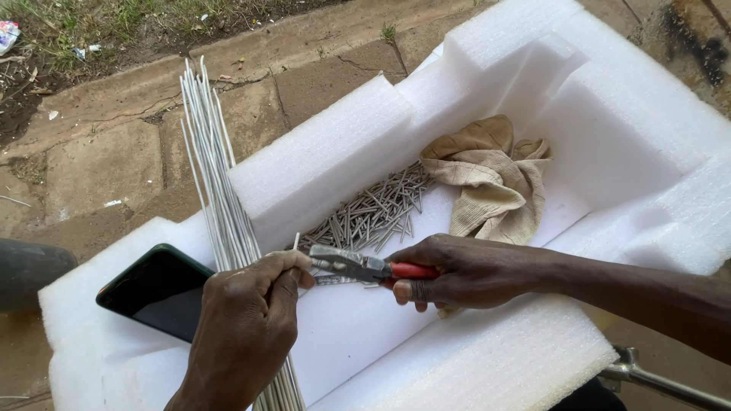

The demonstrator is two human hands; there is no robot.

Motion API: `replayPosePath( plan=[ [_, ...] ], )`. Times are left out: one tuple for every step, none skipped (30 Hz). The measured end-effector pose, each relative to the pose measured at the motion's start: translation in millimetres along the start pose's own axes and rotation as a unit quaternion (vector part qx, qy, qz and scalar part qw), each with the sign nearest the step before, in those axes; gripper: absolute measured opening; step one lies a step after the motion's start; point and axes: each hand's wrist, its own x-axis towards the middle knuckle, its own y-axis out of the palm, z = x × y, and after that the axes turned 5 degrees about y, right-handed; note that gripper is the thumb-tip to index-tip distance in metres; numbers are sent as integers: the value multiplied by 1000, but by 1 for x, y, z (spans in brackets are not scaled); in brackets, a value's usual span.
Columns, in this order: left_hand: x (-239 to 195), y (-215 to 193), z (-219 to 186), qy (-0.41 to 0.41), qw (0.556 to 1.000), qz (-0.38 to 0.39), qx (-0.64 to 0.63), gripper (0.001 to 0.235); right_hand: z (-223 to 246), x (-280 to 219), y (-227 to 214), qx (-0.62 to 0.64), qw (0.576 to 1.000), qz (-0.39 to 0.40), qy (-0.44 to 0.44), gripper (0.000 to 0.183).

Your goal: Cutting thin metal rods into smaller segments using pliers over a styrofoam container.

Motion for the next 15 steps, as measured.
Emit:
replayPosePath(
  plan=[
    [2, -2, -6, 2, 1000, -1, 1, 21, -4, 0, -1, 0, 1000, -2, -1, 33],
    [3, -4, -11, -53, 998, 25, -18, 17, -7, 0, 0, 7, 999, 28, -33, 21],
    [4, -7, -16, -107, 992, 51, -37, 18, -10, 1, 1, 13, 996, 58, -66, 15],
    [8, -10, -21, -107, 992, 53, -37, 18, -11, -1, 2, 15, 996, 58, -65, 15],
    [13, -13, -26, -165, 982, 83, -25, 23, -10, -1, 2, -39, 996, 50, -68, 15],
    [19, -17, -29, -221, 969, 110, -14, 29, -9, -1, 2, -94, 992, 40, -70, 27],
    [21, -18, -23, -219, 969, 110, -14, 29, -8, 1, 1, -94, 992, 38, -70, 27],
    [23, -17, -16, -192, 976, 104, -26, 32, -8, 4, 1, -78, 995, 27, -56, 28],
    [23, -16, -10, -163, 981, 98, -37, 35, -9, 5, 2, -63, 997, 15, -42, 29],
    [27, -13, -12, -163, 981, 100, -38, 35, -13, 11, 4, -61, 997, 15, -41, 29],
    [31, -11, -15, -210, 971, 74, -89, 24, -17, 15, 6, 15, 1000, -1, -15, 27],
    [35, -8, -19, -253, 956, 46, -140, 15, -20, 18, 7, 91, 996, -20, 11, 32],
    [36, -5, -20, -251, 956, 47, -142, 15, -21, 19, 5, 91, 996, -23, 13, 32],
    [37, -3, -20, -259, 950, 36, -169, 14, -22, 21, 4, 120, 991, -60, -23, 32],
    [38, -1, -20, -268, 943, 24, -196, 15, -22, 23, 3, 148, 982, -98, -59, 33]
  ],
)
